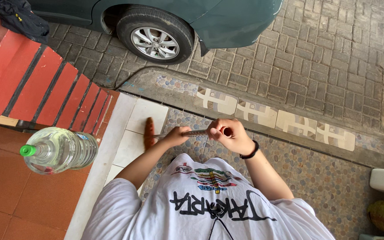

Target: The person assembles a broom by hand by threading and tightening a metal handle into a brush head.

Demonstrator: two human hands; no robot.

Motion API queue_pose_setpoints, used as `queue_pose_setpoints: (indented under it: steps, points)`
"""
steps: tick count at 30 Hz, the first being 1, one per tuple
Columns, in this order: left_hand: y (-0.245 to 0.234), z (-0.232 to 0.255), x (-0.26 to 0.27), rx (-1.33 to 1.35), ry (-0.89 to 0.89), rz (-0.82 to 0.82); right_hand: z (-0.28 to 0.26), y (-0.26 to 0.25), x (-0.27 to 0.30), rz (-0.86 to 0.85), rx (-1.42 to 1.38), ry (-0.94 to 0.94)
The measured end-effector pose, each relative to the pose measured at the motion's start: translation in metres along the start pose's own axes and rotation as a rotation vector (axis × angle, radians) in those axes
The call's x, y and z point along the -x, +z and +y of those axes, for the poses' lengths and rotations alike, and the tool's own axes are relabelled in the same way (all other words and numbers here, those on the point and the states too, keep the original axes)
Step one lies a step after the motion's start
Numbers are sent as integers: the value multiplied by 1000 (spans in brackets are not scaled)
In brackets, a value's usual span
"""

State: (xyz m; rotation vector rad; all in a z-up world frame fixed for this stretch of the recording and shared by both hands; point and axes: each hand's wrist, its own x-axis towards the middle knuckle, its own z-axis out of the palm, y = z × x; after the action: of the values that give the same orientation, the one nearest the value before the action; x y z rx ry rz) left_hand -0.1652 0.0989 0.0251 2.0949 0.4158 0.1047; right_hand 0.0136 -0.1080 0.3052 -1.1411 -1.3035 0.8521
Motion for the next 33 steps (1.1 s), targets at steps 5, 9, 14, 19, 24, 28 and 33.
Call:
queue_pose_setpoints:
  steps: [5, 9, 14, 19, 24, 28, 33]
  points:
    - [17, 28, -29, 89, 142, -9, -40, 12, -3, -58, 228, -35]
    - [32, 26, -52, 169, 101, -99, -49, 38, -17, -179, 318, -211]
    - [39, 14, -66, 282, 233, -130, -48, 72, -24, -246, 467, -115]
    - [22, 56, -63, 143, 279, 2, -67, 57, -14, -136, 353, -299]
    - [0, 89, -44, 62, 368, 42, -91, 29, 2, 37, 109, -386]
    - [-25, 87, -25, -26, 381, 12, -79, 13, 13, 251, -69, -326]
    - [-45, 57, -11, -176, 236, 11, -28, -13, 1, 300, -176, -188]
